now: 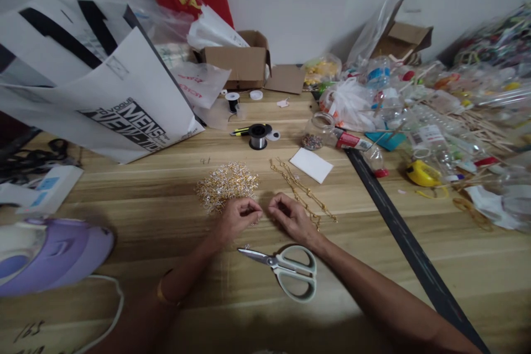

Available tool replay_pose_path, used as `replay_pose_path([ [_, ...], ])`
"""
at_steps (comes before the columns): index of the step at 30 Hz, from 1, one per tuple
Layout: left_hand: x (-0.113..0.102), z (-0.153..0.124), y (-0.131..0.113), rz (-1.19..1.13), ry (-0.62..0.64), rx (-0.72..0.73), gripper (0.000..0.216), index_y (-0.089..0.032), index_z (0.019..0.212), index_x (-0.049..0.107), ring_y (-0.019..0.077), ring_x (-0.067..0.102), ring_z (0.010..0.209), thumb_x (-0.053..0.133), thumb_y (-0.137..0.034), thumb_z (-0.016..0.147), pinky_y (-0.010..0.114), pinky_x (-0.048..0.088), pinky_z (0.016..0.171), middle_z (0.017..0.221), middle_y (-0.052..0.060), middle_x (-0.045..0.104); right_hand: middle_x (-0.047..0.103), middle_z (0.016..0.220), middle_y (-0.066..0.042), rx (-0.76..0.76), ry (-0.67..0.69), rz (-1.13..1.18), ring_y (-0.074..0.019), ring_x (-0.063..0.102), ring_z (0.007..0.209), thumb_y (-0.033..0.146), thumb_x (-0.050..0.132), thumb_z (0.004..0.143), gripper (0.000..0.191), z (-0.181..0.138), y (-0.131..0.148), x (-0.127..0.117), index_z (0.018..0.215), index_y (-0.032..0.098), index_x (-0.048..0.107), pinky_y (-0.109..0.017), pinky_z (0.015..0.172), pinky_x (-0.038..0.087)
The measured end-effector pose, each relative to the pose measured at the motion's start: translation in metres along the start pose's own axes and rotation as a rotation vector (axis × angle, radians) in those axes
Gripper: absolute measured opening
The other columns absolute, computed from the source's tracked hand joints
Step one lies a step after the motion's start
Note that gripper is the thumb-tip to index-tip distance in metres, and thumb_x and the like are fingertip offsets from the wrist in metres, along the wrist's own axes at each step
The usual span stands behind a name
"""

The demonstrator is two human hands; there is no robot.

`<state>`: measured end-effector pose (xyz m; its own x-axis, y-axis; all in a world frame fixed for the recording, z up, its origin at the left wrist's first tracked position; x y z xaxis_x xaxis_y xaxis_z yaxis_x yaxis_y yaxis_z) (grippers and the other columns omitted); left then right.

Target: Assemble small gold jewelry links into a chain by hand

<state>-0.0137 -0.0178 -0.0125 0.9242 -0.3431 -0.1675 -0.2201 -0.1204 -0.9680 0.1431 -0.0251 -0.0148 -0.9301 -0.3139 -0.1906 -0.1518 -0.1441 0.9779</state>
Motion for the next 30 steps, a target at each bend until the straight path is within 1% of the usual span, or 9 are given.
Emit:
replay_pose_path([
  [3, 0.001, 0.000, 0.002, 0.008, -0.002, 0.006, 0.012, -0.012, 0.069, 0.062, 0.0118, 0.058, 0.059, 0.065, -0.024, 0.068, 0.023, 0.045, 0.061, 0.060, 0.000, 0.061, 0.047, 0.061, 0.004, 0.066, 0.016, 0.114, -0.0086, 0.044, 0.051, 0.041, 0.054, 0.086, 0.025, -0.001, 0.001, 0.004, 0.079, 0.017, 0.049, -0.020, 0.048, 0.036],
  [7, 0.002, 0.000, 0.002, 0.029, 0.010, 0.013, 0.013, -0.012, 0.069, 0.062, 0.0119, 0.057, 0.059, 0.062, -0.025, 0.070, 0.022, 0.044, 0.060, 0.060, 0.001, 0.061, 0.049, 0.059, 0.004, 0.125, -0.001, 0.207, -0.0083, 0.046, 0.048, 0.047, 0.057, 0.083, 0.030, -0.002, 0.000, 0.007, 0.080, 0.018, 0.049, -0.020, 0.047, 0.039],
  [12, 0.003, -0.002, -0.001, 0.098, 0.002, 0.026, 0.012, -0.011, 0.068, 0.064, 0.0120, 0.056, 0.061, 0.062, -0.022, 0.071, 0.021, 0.042, 0.059, 0.063, 0.002, 0.063, 0.054, 0.061, 0.002, 0.138, 0.004, 0.304, -0.0088, 0.049, 0.051, 0.048, 0.061, 0.081, 0.032, -0.003, 0.000, 0.010, 0.079, 0.017, 0.052, -0.020, 0.047, 0.041],
  [17, 0.006, -0.002, -0.001, 0.176, -0.022, 0.112, 0.008, -0.012, 0.067, 0.066, 0.0125, 0.057, 0.062, 0.062, -0.018, 0.071, 0.021, 0.042, 0.059, 0.064, 0.002, 0.065, 0.059, 0.061, 0.001, 0.150, 0.001, 0.349, -0.0079, 0.051, 0.048, 0.046, 0.063, 0.080, 0.032, -0.002, 0.001, 0.010, 0.077, 0.016, 0.053, -0.020, 0.047, 0.042],
  [23, 0.007, -0.002, 0.003, 0.271, -0.043, 0.162, 0.008, -0.014, 0.069, 0.068, 0.0121, 0.057, 0.063, 0.061, -0.014, 0.072, 0.020, 0.042, 0.059, 0.066, 0.002, 0.066, 0.058, 0.056, 0.003, 0.185, -0.003, 0.380, -0.0079, 0.052, 0.047, 0.044, 0.068, 0.076, 0.031, -0.001, -0.003, 0.010, 0.076, 0.016, 0.055, -0.019, 0.046, 0.044],
  [26, 0.008, -0.001, 0.006, 0.254, -0.039, 0.160, 0.005, -0.013, 0.069, 0.067, 0.0116, 0.057, 0.062, 0.062, -0.015, 0.072, 0.020, 0.042, 0.058, 0.066, 0.001, 0.065, 0.057, 0.054, 0.003, 0.197, 0.004, 0.360, -0.0079, 0.051, 0.046, 0.043, 0.069, 0.075, 0.030, 0.000, -0.004, 0.010, 0.077, 0.016, 0.056, -0.019, 0.045, 0.044],
  [30, 0.007, -0.001, 0.009, 0.163, -0.037, 0.139, 0.003, -0.013, 0.072, 0.064, 0.0120, 0.059, 0.064, 0.063, -0.015, 0.070, 0.021, 0.045, 0.060, 0.070, 0.002, 0.066, 0.056, 0.055, 0.003, 0.218, 0.013, 0.330, -0.0081, 0.052, 0.047, 0.044, 0.069, 0.075, 0.030, -0.001, -0.006, 0.011, 0.078, 0.016, 0.058, -0.020, 0.047, 0.045],
])
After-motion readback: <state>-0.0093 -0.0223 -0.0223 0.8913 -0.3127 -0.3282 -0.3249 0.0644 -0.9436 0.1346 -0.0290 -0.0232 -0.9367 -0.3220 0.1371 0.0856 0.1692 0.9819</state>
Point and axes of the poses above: each hand's wrist, its own z-axis towards the middle knuckle, its own x-axis out of the palm, y = z × x, the point moved 4 cm from there along z, towards the middle knuckle
